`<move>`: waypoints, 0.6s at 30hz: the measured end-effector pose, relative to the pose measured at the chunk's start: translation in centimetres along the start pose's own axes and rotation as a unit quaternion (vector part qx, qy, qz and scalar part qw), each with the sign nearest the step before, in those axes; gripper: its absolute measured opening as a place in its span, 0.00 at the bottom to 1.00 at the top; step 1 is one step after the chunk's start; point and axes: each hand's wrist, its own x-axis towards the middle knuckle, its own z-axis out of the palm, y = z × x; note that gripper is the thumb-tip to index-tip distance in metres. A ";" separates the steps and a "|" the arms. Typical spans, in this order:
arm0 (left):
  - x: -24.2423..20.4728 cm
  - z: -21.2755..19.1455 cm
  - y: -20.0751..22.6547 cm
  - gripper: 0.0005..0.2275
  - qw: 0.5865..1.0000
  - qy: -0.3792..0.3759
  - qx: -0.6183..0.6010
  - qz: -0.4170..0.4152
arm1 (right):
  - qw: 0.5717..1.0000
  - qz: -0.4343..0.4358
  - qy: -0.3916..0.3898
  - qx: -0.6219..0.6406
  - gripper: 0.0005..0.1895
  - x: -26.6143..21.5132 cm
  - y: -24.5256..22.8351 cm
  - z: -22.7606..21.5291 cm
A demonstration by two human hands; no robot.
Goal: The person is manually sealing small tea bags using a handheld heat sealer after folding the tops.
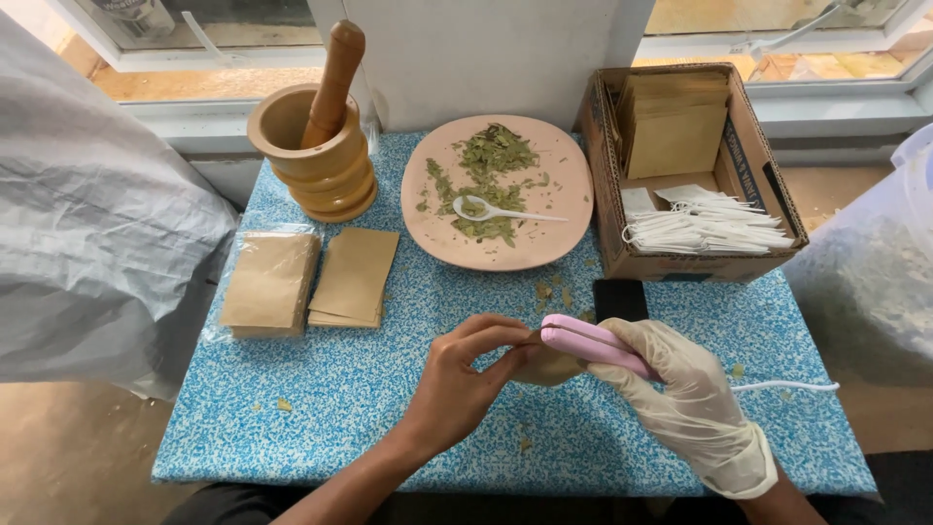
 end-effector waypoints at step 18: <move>-0.6 0.9 -1.5 0.07 0.995 0.022 0.072 0.058 | 0.995 -0.083 0.011 -0.055 0.26 -0.3 0.5 -0.6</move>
